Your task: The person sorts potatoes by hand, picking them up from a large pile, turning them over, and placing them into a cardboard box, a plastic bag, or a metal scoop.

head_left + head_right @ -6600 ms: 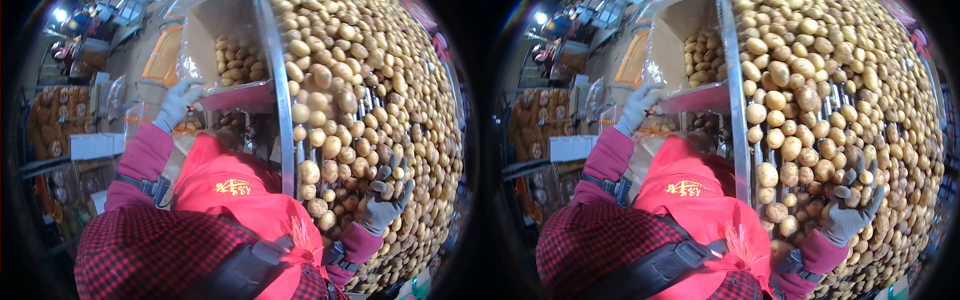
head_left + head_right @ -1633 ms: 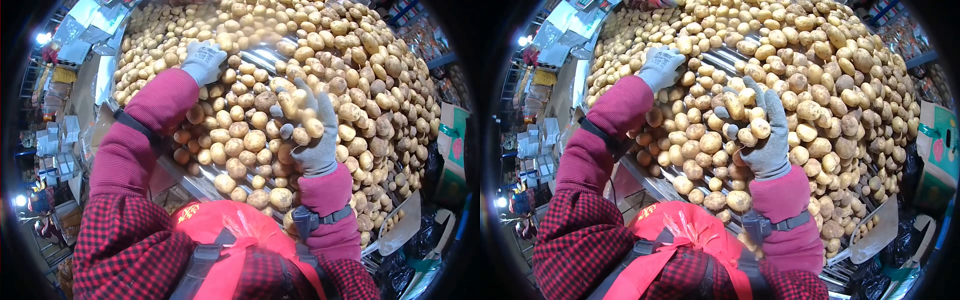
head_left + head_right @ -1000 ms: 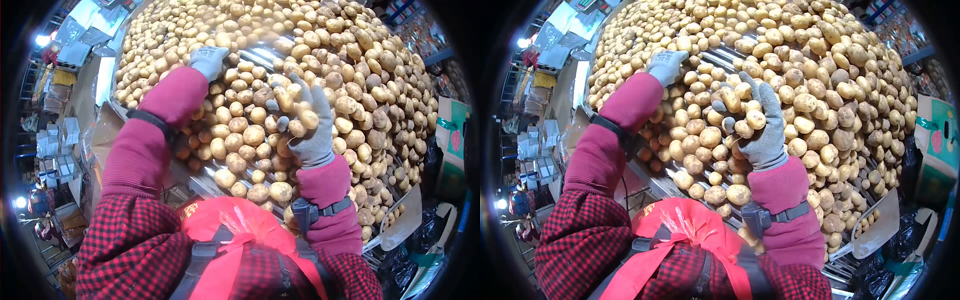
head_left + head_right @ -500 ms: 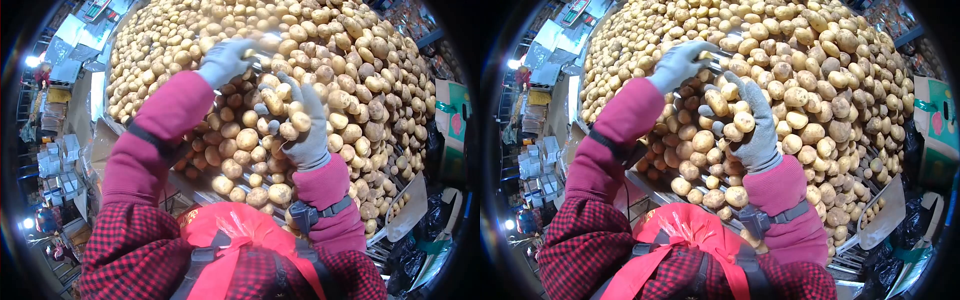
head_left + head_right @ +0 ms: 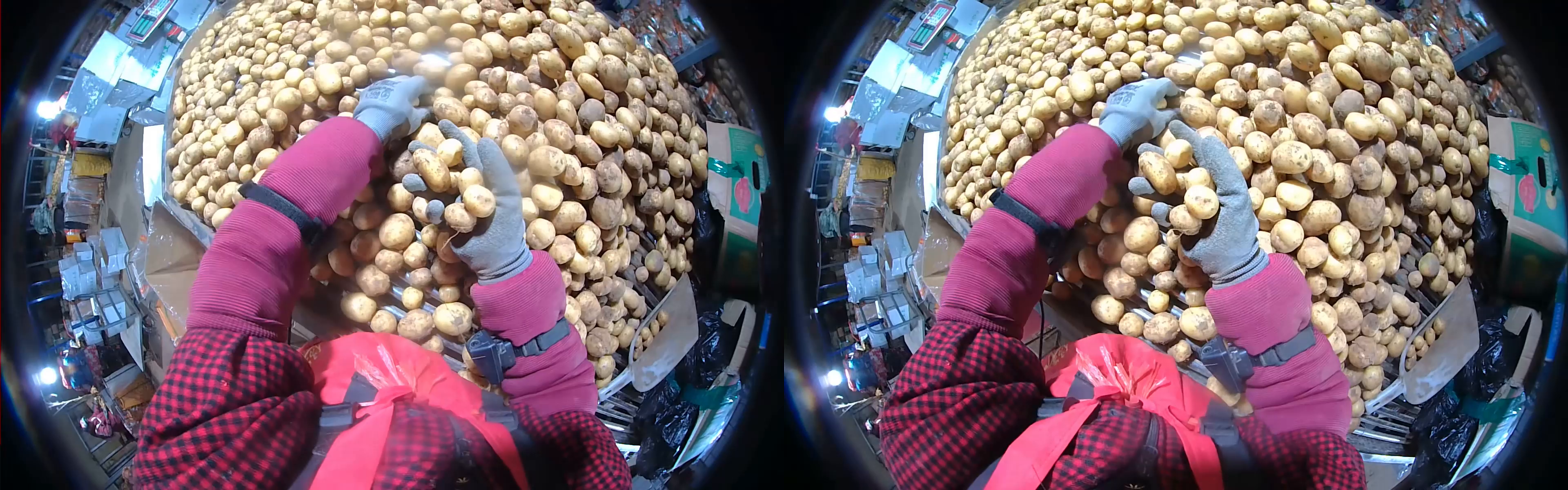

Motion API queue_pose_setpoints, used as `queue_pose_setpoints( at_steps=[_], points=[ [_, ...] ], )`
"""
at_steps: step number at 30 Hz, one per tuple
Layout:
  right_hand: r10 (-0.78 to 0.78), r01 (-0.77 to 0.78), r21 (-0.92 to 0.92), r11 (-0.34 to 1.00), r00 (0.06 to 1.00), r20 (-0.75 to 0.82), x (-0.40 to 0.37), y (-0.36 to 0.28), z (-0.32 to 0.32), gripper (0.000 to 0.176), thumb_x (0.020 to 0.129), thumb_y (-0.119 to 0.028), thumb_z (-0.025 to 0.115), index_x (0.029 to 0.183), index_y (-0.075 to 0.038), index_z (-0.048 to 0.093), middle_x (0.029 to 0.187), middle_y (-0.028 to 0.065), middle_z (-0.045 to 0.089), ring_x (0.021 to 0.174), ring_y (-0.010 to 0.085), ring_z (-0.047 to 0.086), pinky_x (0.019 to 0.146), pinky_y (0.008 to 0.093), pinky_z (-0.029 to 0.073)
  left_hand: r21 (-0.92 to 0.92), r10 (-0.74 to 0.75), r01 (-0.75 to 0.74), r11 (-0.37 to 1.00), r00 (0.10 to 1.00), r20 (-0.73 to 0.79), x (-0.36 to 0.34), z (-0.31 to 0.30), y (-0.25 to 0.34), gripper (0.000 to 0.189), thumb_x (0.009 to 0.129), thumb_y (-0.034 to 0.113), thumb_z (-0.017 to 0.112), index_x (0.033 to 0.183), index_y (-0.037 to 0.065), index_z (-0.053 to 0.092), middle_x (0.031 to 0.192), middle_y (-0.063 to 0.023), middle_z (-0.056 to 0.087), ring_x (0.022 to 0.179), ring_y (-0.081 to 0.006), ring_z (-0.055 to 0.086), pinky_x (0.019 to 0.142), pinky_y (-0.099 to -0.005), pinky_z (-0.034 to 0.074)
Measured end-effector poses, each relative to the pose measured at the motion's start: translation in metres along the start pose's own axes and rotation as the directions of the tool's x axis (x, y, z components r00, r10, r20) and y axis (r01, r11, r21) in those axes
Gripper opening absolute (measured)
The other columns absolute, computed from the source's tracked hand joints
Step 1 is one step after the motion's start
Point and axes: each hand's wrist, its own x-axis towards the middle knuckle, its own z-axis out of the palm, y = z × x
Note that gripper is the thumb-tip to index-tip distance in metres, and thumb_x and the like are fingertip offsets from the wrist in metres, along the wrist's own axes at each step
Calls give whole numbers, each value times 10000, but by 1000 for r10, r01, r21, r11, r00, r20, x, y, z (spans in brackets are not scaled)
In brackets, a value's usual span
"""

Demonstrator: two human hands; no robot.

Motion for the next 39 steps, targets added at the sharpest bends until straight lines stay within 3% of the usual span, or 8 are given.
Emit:
queue_pose_setpoints(
  at_steps=[3, 7, 15, 20, 26, 31, 35, 39],
  points=[
    [190, -163, 348, 923, 981, -45, 2, -9, 1, 728, 952, 125, 653, 1589, -80, 368, 1595, 177, 442, 1289, 364, 643, 984, 451, 640, -100, 16, -19, 995, 999, -38, -2, 8, -9, 352, 896, 259, 761, 1226, 155, 697, 1170, -139, 729, 1104, -343, 701, 929, -426, 565],
    [121, -108, 185, 977, 991, -61, 1, -9, 4, 740, 921, 143, 677, 1576, -34, 381, 1542, 161, 502, 1251, 331, 671, 981, 407, 641, -33, 208, -212, 977, 973, -101, -5, 3, -3, 519, 923, 158, 682, 1428, 270, 627, 1208, -134, 715, 1114, -339, 699, 958, -433, 562],
    [117, -102, 359, 928, 993, -21, -1, -2, -1, 623, 1012, 51, 585, 1589, -38, 369, 1494, 184, 553, 1210, 328, 698, 891, 365, 664, 291, 129, -262, 920, 905, 406, 42, -22, 37, 674, 846, 114, 685, 1493, 272, 583, 1283, -172, 714, 1208, -362, 682, 986, -502, 549],
    [127, -131, 470, 873, 991, 40, 0, -3, -3, 597, 1036, 22, 554, 1596, -57, 365, 1488, 182, 562, 1177, 329, 716, 854, 349, 670, 299, 196, -303, 905, 920, 340, 38, -11, 23, 759, 831, 223, 780, 1543, 245, 520, 1267, -204, 718, 1142, -374, 716, 948, -484, 561],
    [18, -18, 59, 998, 1000, 1, 0, -8, 1, 539, 1092, -121, 534, 1602, -69, 367, 1471, 200, 585, 1162, 325, 723, 821, 314, 666, 374, 81, -210, 903, 940, 333, 31, -19, 37, 673, 843, 266, 768, 1475, 192, 550, 1184, -210, 735, 1094, -382, 727, 911, -503, 560],
    [141, -130, 416, 900, 990, 6, -2, 3, -8, 534, 1101, -134, 518, 1610, -88, 362, 1470, 209, 590, 1188, 325, 711, 841, 331, 666, 378, 42, -179, 908, 938, 344, 36, -19, 34, 588, 868, 207, 705, 1438, 132, 581, 1267, -214, 714, 1176, -371, 698, 958, -504, 548],
    [99, -96, 110, 989, 995, -17, -1, -2, -4, 715, 987, 82, 612, 1617, -100, 327, 1600, 175, 459, 1226, 332, 693, 899, 371, 659, 366, 20, -147, 919, 944, 328, 31, -26, 36, 559, 875, 165, 662, 1429, 142, 591, 1267, -215, 713, 1181, -370, 696, 974, -501, 545],
    [202, -192, 249, 949, 979, -14, -2, -3, -8, 805, 914, 163, 640, 1606, -103, 326, 1626, 162, 421, 1240, 348, 683, 938, 392, 650, 266, 85, -154, 952, 964, 253, 19, -31, 25, 531, 889, 195, 651, 1417, 165, 606, 1247, -217, 716, 1142, -388, 702, 950, -513, 548]
  ],
)
